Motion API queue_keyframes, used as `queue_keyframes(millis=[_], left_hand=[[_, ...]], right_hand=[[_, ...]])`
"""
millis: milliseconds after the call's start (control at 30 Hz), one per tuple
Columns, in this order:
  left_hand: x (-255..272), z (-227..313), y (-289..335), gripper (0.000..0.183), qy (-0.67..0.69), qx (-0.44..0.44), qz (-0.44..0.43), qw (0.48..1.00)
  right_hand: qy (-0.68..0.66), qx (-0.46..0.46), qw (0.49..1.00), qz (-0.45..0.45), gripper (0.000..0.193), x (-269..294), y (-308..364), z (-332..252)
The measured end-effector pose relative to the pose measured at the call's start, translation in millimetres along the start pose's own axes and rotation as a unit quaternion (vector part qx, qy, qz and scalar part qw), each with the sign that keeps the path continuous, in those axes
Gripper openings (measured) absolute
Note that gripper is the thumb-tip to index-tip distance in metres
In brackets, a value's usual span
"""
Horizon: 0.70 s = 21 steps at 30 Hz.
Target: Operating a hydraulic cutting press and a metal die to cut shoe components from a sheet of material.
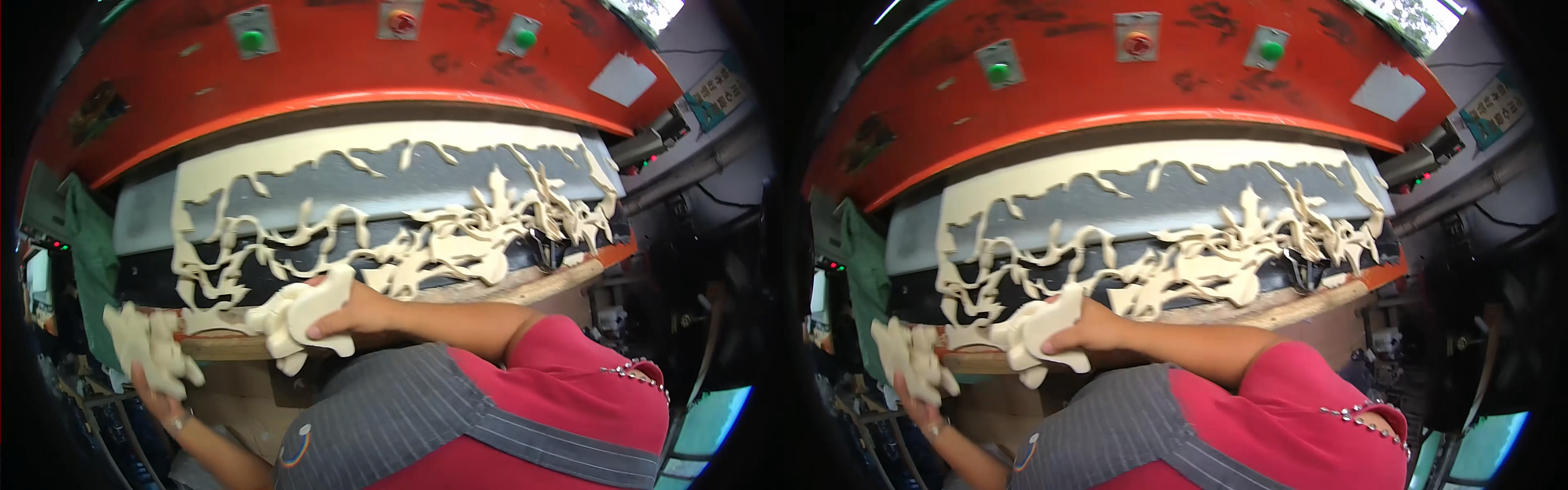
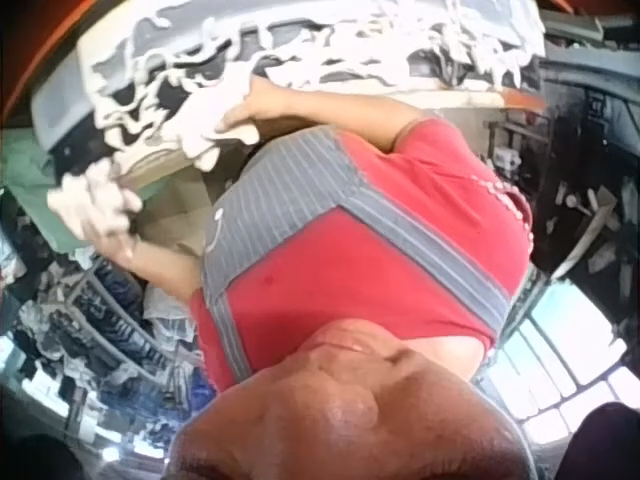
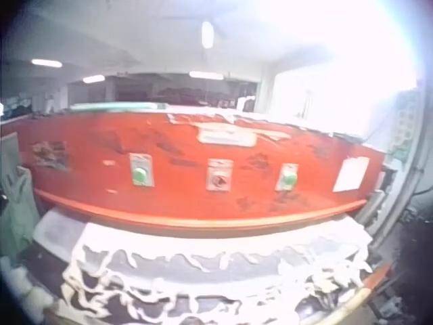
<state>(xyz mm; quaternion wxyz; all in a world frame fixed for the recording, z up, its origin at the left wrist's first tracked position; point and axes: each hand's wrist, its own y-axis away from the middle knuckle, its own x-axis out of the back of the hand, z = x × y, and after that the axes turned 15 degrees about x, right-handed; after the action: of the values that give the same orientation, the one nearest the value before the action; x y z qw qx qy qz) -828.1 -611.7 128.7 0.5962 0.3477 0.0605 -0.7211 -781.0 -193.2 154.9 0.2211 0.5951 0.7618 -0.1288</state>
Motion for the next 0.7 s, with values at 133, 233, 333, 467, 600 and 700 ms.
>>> queue_keyframes(millis=[133,233,333,467,600,700], left_hand=[[-137,-82,83,0.102,-0.042,-0.054,-0.108,0.992],[-163,-139,121,0.104,-0.032,-0.018,-0.064,0.997],[-180,-172,119,0.107,0.011,0.01,0.017,1.0],[-126,-231,216,0.111,0.121,0.028,0.113,0.986],[-129,-250,285,0.124,0.091,0.0,0.173,0.981],[-134,-275,314,0.13,0.123,-0.132,0.206,0.962]], right_hand=[[-0.263,-0.077,0.962,-0.021,0.042,6,10,-7],[-0.319,-0.133,0.938,-0.017,0.036,6,14,1],[-0.199,-0.117,0.973,-0.014,0.036,-11,16,10],[0.064,-0.077,0.991,-0.094,0.041,-43,27,34],[0.181,-0.046,0.952,-0.244,0.052,-90,45,77],[0.215,-0.133,0.904,-0.346,0.05,-122,54,129]])
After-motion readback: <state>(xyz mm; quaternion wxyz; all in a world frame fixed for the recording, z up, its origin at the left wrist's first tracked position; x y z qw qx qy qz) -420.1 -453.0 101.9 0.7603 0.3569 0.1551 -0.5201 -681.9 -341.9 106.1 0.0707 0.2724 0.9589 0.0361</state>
